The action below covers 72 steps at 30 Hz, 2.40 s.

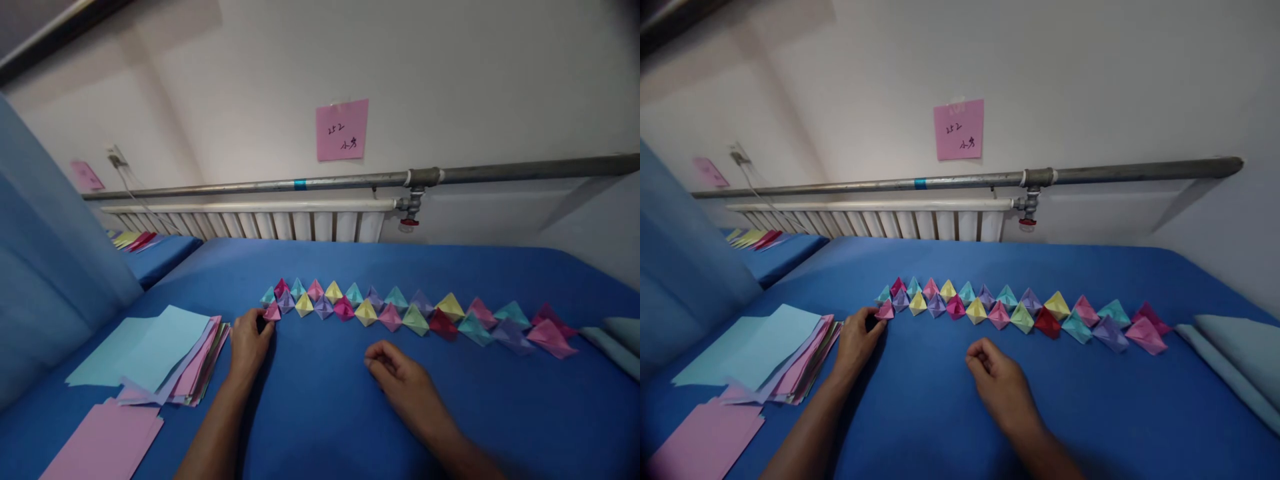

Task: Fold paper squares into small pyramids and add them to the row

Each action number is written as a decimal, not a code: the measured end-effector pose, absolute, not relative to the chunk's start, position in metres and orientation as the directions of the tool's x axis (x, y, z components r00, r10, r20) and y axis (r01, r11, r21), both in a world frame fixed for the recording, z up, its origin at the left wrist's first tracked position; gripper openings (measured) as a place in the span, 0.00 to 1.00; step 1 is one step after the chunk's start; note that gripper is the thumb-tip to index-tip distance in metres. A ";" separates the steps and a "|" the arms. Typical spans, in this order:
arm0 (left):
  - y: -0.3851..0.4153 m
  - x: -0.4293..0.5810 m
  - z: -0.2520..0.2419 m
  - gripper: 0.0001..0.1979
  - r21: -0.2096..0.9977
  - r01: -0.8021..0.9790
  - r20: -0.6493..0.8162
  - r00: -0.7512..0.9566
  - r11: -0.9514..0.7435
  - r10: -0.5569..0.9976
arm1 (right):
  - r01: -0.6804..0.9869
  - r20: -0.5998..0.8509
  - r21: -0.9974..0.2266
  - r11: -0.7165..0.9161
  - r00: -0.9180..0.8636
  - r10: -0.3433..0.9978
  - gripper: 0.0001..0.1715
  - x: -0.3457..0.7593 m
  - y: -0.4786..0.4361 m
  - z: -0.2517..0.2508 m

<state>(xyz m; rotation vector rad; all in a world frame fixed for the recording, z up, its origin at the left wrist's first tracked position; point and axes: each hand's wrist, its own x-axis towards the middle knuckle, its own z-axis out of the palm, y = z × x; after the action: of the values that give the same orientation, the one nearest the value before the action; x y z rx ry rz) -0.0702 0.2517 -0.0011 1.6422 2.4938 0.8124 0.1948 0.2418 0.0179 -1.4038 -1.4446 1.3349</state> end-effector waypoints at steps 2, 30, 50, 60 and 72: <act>0.252 -0.070 -0.001 0.12 0.446 0.843 0.238 -0.436 0.301 0.868 | 0.237 -0.171 -0.963 -0.130 -0.161 0.972 0.09 0.195 0.241 0.018; 0.245 -0.071 0.005 0.13 0.512 0.789 0.328 -0.546 0.340 0.771 | 0.334 -0.105 -0.942 -0.047 -0.158 0.982 0.09 0.199 0.242 0.018; 0.228 -0.063 0.022 0.10 0.575 0.770 0.350 -0.536 0.276 0.768 | 0.606 0.209 -0.748 0.272 -0.175 0.962 0.11 0.185 0.220 0.021; 0.194 -0.038 0.025 0.13 0.645 0.745 0.363 -0.495 0.171 0.789 | 0.678 0.306 -0.655 0.334 -0.166 0.937 0.11 0.179 0.189 0.019; 0.139 -0.006 0.026 0.14 0.676 0.728 0.344 -0.448 0.113 0.825 | 0.638 0.273 -0.703 0.313 -0.164 0.948 0.12 0.183 0.157 0.010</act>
<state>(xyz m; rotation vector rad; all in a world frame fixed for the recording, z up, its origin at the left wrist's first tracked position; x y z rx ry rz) -0.0064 0.1394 0.0261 1.5812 2.2531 1.2517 0.1829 0.1574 0.0104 -1.4057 -1.8909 0.5706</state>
